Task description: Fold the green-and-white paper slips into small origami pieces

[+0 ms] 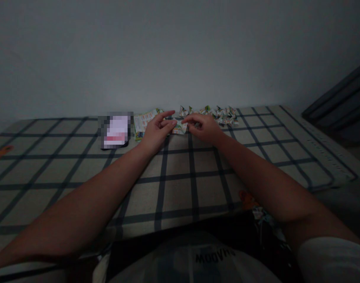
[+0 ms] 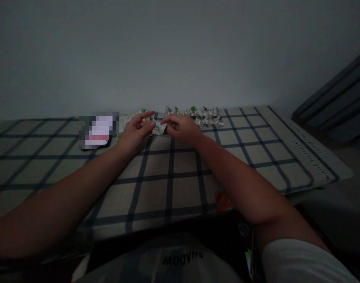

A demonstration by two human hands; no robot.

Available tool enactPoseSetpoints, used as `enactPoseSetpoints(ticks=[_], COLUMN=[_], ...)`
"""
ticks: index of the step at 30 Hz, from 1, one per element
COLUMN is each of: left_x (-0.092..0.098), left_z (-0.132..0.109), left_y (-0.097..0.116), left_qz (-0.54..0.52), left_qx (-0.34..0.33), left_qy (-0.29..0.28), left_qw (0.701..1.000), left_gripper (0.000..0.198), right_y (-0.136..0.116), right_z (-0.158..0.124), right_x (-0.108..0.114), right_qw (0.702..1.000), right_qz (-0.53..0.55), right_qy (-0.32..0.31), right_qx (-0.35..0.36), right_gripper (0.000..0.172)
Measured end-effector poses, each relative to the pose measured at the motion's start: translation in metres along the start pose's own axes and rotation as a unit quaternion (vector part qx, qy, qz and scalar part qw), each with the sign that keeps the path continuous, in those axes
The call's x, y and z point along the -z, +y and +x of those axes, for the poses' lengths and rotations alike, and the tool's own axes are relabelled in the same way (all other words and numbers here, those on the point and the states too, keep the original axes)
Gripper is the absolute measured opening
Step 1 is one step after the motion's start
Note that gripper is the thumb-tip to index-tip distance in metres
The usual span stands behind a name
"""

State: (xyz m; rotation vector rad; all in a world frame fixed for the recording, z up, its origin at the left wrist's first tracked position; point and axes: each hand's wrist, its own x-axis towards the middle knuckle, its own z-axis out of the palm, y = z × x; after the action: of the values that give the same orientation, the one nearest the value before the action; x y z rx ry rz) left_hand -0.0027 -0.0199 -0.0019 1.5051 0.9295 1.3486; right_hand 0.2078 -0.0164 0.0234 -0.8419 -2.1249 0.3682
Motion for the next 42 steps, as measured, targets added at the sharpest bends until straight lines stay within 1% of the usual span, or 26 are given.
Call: enactPoseSetpoints(ticks=[3, 6, 9, 11, 14, 19, 21, 25, 31, 36, 42], left_x=[-0.001, -0.002, -0.002, -0.002, -0.002, -0.004, -0.005, -0.006, -0.005, -0.005, -0.004], left_z=[-0.002, -0.003, -0.003, -0.002, 0.000, 0.000, -0.001, -0.002, -0.001, -0.002, -0.002], left_y=[0.002, 0.004, 0.003, 0.001, 0.000, 0.002, 0.003, 0.003, 0.005, 0.008, 0.007], left_qz=[-0.001, 0.005, 0.000, -0.019, -0.061, -0.104, -0.102, -0.113, -0.137, -0.135, -0.115], left_qx=[0.001, -0.001, -0.005, -0.003, 0.015, 0.047, 0.057, 0.086, 0.132, 0.128, 0.120], left_qy=[-0.003, -0.006, -0.003, 0.002, 0.007, -0.009, -0.018, -0.039, -0.049, -0.075, -0.066], left_qw=[1.000, 1.000, 1.000, 1.000, 0.998, 0.993, 0.993, 0.989, 0.980, 0.980, 0.984], left_gripper=[0.066, 0.061, 0.053, 0.049, 0.045, 0.040, 0.036, 0.035, 0.037, 0.034, 0.030], right_y=[0.001, 0.003, 0.004, 0.005, 0.006, 0.008, 0.008, 0.010, 0.010, 0.005, 0.002], right_z=[0.000, 0.001, 0.002, 0.002, 0.001, 0.000, 0.001, 0.001, -0.001, -0.003, -0.003], right_x=[0.000, -0.002, -0.003, -0.003, -0.001, -0.002, -0.003, -0.003, -0.006, -0.005, -0.005], right_qw=[1.000, 0.999, 0.999, 1.000, 1.000, 0.999, 0.998, 0.997, 0.990, 0.988, 0.990], right_qz=[0.023, 0.033, 0.027, 0.023, 0.021, -0.024, -0.042, -0.075, -0.127, -0.148, -0.133], right_qy=[0.010, 0.013, -0.003, -0.008, 0.000, -0.008, -0.015, -0.015, -0.004, 0.007, 0.031], right_qx=[-0.014, -0.027, -0.025, -0.019, -0.006, 0.043, 0.051, 0.032, 0.055, 0.046, 0.031], right_gripper=[0.034, 0.041, 0.041, 0.038, 0.037, 0.044, 0.041, 0.031, 0.027, 0.028, 0.025])
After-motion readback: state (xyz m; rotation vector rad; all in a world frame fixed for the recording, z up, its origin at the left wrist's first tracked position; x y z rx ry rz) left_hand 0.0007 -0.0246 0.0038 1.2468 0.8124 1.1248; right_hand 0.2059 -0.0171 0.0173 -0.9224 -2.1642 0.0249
